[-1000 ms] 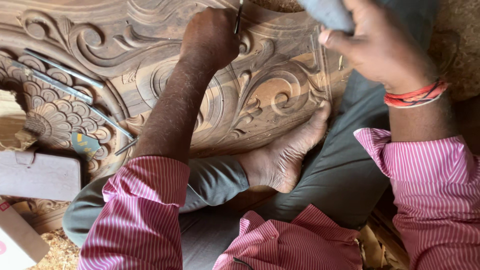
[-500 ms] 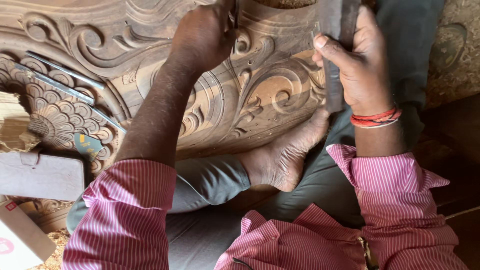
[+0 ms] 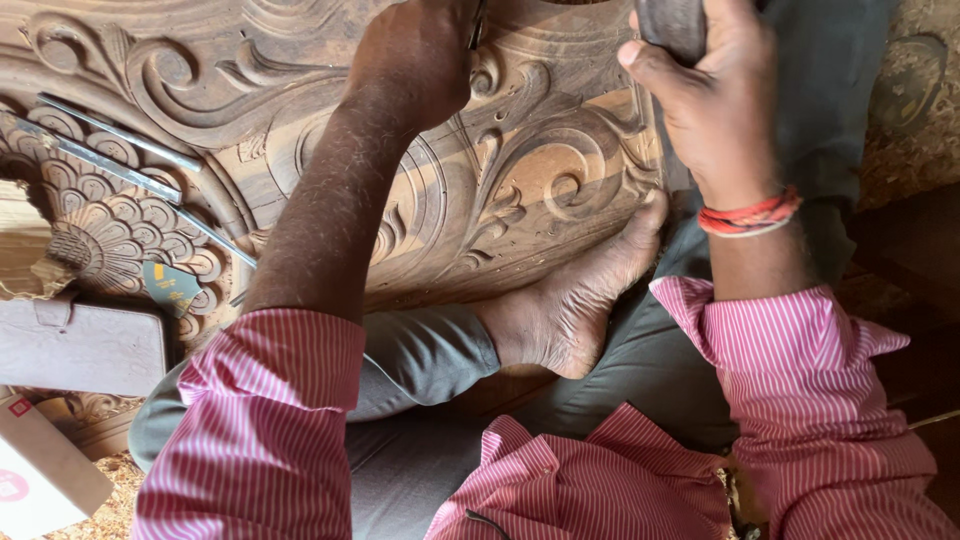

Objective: The person is carving a decorative design into a large piece of wood. They use a chisel and a wooden mallet to carefully shape the intricate patterns on the wood's surface.

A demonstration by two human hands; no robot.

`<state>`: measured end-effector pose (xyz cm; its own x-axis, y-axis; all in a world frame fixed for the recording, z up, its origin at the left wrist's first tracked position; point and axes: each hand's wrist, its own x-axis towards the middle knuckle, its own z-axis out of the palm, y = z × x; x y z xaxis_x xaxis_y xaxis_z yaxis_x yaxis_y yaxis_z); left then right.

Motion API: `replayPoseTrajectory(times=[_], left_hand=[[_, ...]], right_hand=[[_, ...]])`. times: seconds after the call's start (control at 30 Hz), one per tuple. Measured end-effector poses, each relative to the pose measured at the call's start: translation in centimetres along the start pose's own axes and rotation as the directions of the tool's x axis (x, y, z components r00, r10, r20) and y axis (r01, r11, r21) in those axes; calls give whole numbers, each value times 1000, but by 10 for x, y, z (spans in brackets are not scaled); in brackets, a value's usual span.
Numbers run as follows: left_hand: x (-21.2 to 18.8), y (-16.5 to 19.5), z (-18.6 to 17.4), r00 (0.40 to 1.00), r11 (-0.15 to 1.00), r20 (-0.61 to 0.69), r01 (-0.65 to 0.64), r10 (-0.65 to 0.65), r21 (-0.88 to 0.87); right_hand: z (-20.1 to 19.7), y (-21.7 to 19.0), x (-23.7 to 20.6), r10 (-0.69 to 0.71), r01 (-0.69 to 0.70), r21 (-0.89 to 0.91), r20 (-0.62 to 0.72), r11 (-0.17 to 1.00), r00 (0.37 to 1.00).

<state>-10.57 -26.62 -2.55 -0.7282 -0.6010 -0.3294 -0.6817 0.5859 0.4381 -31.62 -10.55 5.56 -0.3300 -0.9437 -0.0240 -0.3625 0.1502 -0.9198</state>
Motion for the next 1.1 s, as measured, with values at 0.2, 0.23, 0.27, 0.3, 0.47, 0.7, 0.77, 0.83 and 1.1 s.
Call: replayPoseTrajectory(times=[0.2, 0.23, 0.27, 0.3, 0.47, 0.7, 0.77, 0.83, 1.1], left_hand=[[0, 2, 2, 1000, 999, 8, -23, 23, 43], [-1, 1, 3, 1000, 999, -4, -20, 21, 25], [-2, 0, 3, 1000, 1000, -15, -17, 17, 8], [-3, -1, 4, 1000, 1000, -8, -2, 2, -4], [-1, -1, 4, 1000, 999, 8, -9, 8, 42], [-5, -1, 5, 999, 1000, -50, -2, 1, -15], [-5, -1, 5, 999, 999, -40, 16, -18, -28], [-4, 0, 5, 999, 1000, -54, -2, 1, -16], [-5, 0, 7, 998, 999, -63, 27, -29, -28]], right_hand=[[-11, 4, 7, -302, 388, -550, 244, 739, 922], [-12, 5, 7, -290, 353, -493, 203, 795, 935], [-11, 6, 7, -273, 318, -429, 164, 845, 948], [-10, 6, 6, -248, 277, -363, 125, 890, 961], [-3, 6, 11, -152, 155, -301, 35, 941, 988], [-12, 4, 15, -220, 282, -411, 192, 867, 956], [-6, 5, 16, -51, 77, -311, 90, 947, 995], [-5, 5, 20, -42, 72, -365, 90, 928, 995], [-18, -5, 27, 1, 106, -483, 216, 869, 976]])
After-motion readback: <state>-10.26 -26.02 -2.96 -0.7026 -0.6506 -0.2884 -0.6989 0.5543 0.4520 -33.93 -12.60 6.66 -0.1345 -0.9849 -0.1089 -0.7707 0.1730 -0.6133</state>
